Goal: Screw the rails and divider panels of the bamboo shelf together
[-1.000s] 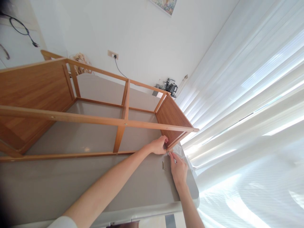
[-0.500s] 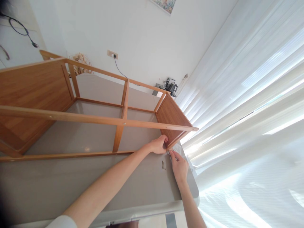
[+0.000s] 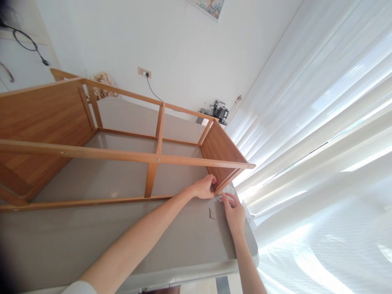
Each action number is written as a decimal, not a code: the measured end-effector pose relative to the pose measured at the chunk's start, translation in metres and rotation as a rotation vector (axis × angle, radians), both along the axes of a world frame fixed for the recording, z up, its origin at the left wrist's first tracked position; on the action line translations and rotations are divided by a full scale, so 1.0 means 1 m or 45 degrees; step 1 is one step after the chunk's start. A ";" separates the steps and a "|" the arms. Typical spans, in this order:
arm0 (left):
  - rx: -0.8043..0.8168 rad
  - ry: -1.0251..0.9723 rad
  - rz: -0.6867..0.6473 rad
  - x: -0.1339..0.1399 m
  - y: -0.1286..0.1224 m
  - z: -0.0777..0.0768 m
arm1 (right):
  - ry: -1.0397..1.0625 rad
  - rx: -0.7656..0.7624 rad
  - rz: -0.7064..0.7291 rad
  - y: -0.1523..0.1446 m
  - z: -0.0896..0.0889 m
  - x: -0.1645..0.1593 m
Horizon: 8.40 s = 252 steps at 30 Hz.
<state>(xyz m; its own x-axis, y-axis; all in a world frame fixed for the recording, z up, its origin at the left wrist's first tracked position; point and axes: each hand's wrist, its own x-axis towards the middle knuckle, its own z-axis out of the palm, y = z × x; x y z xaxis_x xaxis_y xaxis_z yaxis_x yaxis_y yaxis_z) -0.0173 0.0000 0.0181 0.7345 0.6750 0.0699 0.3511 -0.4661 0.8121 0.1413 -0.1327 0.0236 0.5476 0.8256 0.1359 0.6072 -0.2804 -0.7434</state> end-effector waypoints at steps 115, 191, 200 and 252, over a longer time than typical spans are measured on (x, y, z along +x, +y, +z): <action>0.002 -0.004 -0.004 -0.001 -0.001 0.001 | -0.796 0.088 0.552 0.001 -0.013 0.002; 0.021 -0.016 -0.007 0.000 0.000 -0.002 | -0.783 0.063 0.405 -0.001 -0.011 -0.010; 0.013 -0.016 -0.004 0.001 0.001 -0.005 | -0.362 0.017 0.202 0.001 0.000 -0.016; -0.002 -0.042 0.017 0.003 0.003 -0.009 | -0.586 0.078 0.442 -0.008 -0.012 0.005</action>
<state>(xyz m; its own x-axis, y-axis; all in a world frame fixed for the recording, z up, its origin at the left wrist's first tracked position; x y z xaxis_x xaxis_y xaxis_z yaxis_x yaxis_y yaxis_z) -0.0144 0.0034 0.0095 0.7226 0.6850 0.0931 0.3303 -0.4605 0.8239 0.1462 -0.1406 0.0121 0.1193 0.9295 0.3489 0.9204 0.0282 -0.3899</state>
